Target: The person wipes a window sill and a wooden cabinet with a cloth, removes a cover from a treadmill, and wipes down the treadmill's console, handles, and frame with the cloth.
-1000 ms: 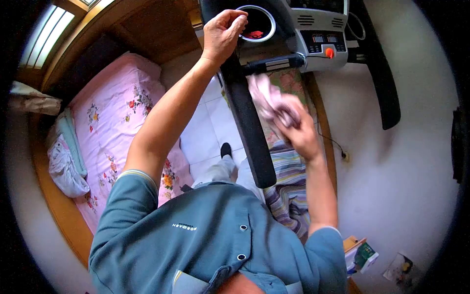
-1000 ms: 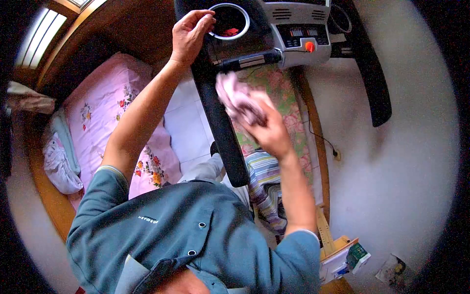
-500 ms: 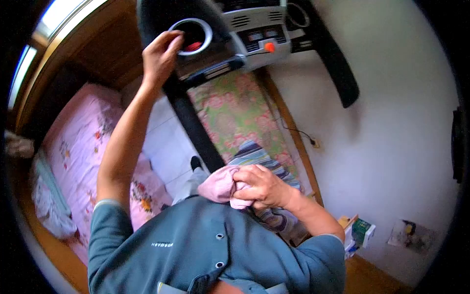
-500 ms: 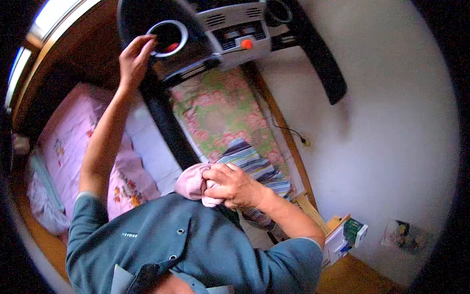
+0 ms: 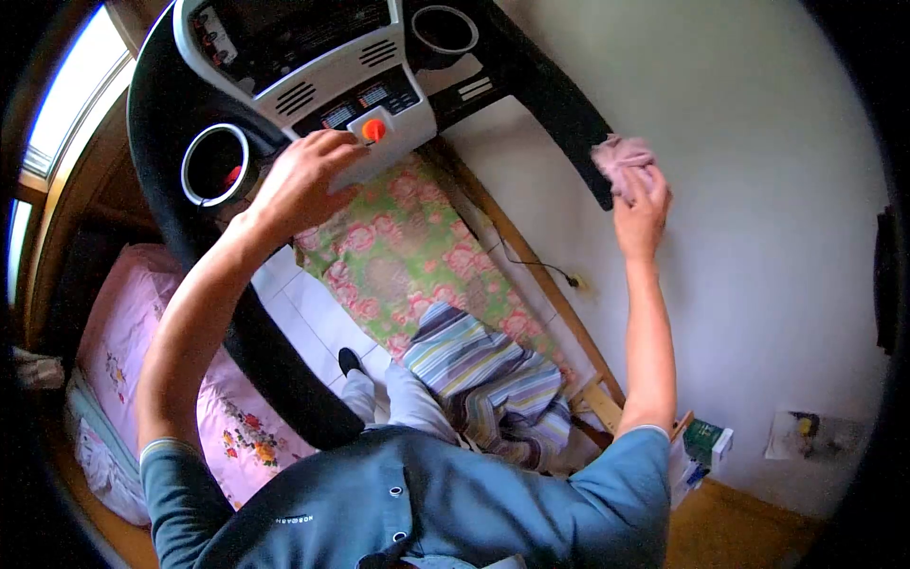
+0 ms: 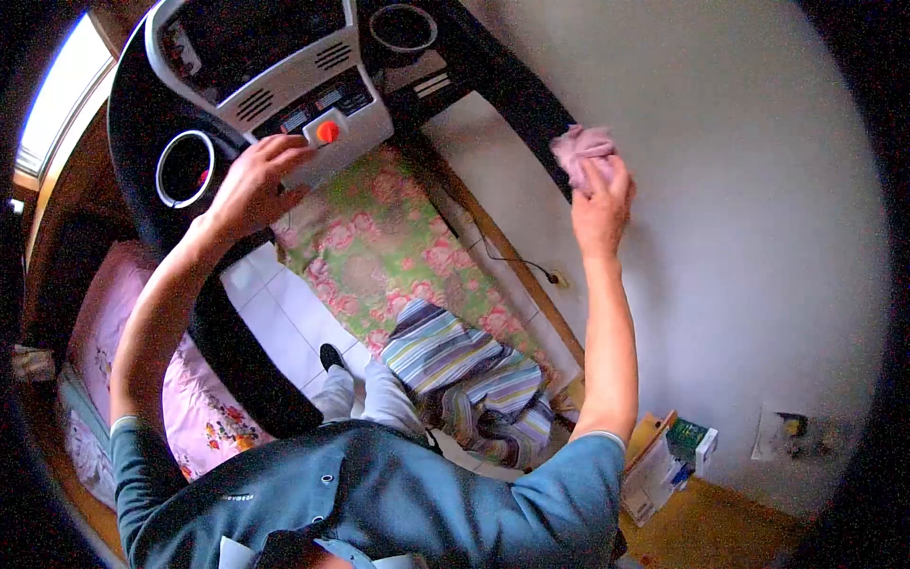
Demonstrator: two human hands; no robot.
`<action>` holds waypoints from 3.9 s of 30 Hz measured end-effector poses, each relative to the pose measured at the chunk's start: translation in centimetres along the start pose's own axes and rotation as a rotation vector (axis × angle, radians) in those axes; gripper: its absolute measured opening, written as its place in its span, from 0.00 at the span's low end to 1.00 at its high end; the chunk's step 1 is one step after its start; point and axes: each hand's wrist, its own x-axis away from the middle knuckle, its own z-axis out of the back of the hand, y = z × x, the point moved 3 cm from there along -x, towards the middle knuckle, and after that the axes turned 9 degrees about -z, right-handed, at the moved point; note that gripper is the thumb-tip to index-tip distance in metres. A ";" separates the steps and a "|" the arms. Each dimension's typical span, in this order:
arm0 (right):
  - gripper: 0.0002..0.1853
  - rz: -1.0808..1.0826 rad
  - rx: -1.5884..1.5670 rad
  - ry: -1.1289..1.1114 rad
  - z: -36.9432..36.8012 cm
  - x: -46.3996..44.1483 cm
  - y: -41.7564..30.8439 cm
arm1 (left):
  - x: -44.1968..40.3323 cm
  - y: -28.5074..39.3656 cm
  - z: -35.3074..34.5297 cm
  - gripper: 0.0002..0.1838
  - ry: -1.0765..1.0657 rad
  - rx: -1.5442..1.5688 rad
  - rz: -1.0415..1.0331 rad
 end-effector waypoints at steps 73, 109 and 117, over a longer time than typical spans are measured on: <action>0.25 0.638 -0.610 0.195 -25.9 -40.8 -37.3 | 2.3 -2.5 -6.5 0.25 -0.273 -0.492 0.094; 0.21 0.514 -0.915 0.026 -27.1 -35.8 -34.1 | 2.5 -2.5 -6.7 0.25 -0.321 -0.472 0.117; 0.13 0.261 -0.719 -0.437 -25.9 -36.5 -33.6 | 2.1 -2.5 -6.3 0.28 -0.320 -0.479 0.104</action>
